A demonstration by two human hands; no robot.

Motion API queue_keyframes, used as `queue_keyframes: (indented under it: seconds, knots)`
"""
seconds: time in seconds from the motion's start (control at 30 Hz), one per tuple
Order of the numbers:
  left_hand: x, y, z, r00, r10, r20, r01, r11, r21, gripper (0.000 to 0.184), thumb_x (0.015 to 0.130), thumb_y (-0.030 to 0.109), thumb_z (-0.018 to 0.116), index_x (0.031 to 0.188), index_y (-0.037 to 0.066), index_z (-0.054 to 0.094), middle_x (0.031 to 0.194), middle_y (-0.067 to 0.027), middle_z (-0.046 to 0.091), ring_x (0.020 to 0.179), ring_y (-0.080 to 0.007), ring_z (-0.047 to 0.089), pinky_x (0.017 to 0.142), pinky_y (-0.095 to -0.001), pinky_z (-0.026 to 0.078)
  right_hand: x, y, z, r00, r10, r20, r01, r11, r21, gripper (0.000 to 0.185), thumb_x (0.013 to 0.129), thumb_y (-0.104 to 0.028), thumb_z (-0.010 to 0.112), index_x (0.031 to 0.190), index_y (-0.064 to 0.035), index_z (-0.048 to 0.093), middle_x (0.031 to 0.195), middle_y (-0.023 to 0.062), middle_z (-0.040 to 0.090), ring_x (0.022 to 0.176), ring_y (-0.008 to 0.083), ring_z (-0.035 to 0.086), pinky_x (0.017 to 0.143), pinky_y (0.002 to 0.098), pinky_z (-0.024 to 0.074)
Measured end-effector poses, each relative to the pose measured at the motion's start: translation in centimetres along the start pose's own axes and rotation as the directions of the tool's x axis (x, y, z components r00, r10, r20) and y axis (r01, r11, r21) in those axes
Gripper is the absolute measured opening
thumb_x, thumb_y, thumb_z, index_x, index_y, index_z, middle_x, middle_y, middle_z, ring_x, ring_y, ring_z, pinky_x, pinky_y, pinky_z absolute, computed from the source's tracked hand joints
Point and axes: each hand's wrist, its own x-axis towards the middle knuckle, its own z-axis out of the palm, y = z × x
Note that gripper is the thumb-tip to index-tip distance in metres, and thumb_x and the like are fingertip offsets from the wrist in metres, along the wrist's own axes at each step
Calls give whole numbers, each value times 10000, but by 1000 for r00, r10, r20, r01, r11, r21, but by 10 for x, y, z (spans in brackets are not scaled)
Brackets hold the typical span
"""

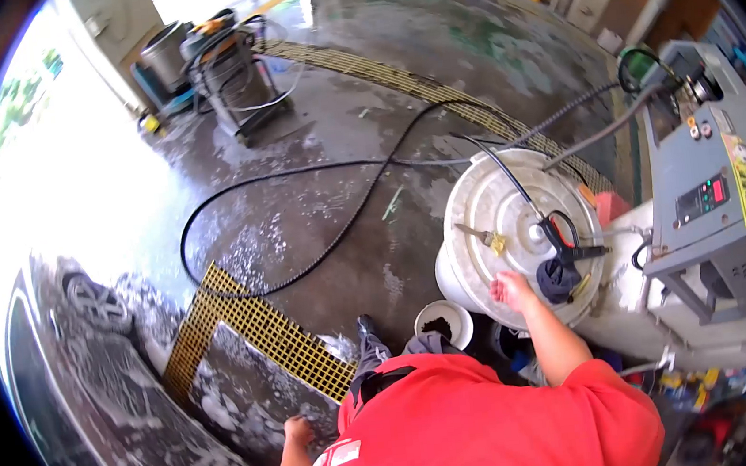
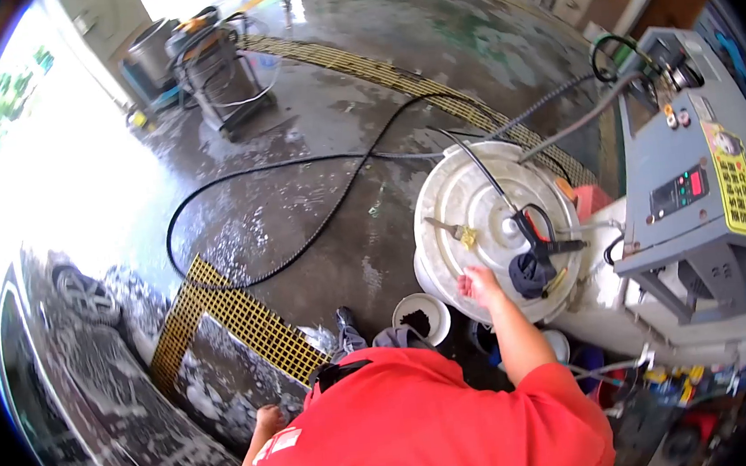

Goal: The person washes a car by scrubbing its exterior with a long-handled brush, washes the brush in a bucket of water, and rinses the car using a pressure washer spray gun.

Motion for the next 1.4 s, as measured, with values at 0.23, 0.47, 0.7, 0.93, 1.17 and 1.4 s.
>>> queue_keyframes:
  seconds: [0.23, 0.47, 0.7, 0.93, 1.17, 1.4]
  knots:
    - [116, 277, -35, 932, 358, 48, -355, 933, -54, 294, 890, 101, 561, 1172, 16, 549, 854, -86, 620, 633, -176, 580, 462, -298, 428, 14, -36, -19, 965, -55, -256, 141, 932, 333, 173, 937, -222, 574, 971, -53, 553, 849, 112, 654, 719, 244, 645, 671, 394, 558]
    - [113, 416, 82, 798, 466, 382, -586, 749, 311, 418, 881, 125, 584, 1262, -35, 520, 857, -101, 608, 580, -137, 577, 429, -261, 424, 69, -75, -40, 837, -51, -544, 476, 556, 681, 246, 954, -269, 568, 997, -32, 516, 917, 153, 626, 827, 291, 625, 774, 437, 554]
    - [65, 497, 148, 714, 397, 577, -681, 203, 704, 449, 874, 223, 601, 1243, -28, 548, 816, -148, 635, 662, -212, 620, 544, -342, 481, 157, -100, -104, 592, 359, -722, 772, 6, 636, 318, 955, -407, 554, 1095, -121, 543, 808, 67, 571, 702, 232, 569, 619, 397, 521]
    - [77, 630, 216, 675, 199, 710, -691, -165, 703, 457, 864, 262, 591, 1229, -12, 577, 868, -164, 657, 744, -256, 639, 658, -371, 500, 157, -108, -128, 414, 634, -653, 849, -11, 528, 358, 780, -359, 795, 1012, -146, 625, 924, 44, 594, 737, 223, 551, 603, 354, 458]
    - [86, 754, 395, 484, 92, 870, -761, -447, 470, 473, 844, 296, 596, 1218, 7, 598, 910, -191, 679, 817, -305, 662, 748, -392, 519, 155, -111, -127, 451, 626, -636, 849, -82, 521, 345, 763, -346, 777, 1023, -200, 604, 958, 3, 566, 864, 188, 519, 696, 363, 442]
    - [-61, 770, 644, 132, -60, 989, -784, -616, 68, 630, 780, 237, 698, 1342, 38, 492, 1119, -209, 639, 998, -367, 632, 869, -417, 501, 137, -137, -33, 419, 427, -802, 902, -299, 312, 247, 838, -301, 713, 857, -148, 520, 737, 22, 567, 694, 197, 602, 635, 389, 538]
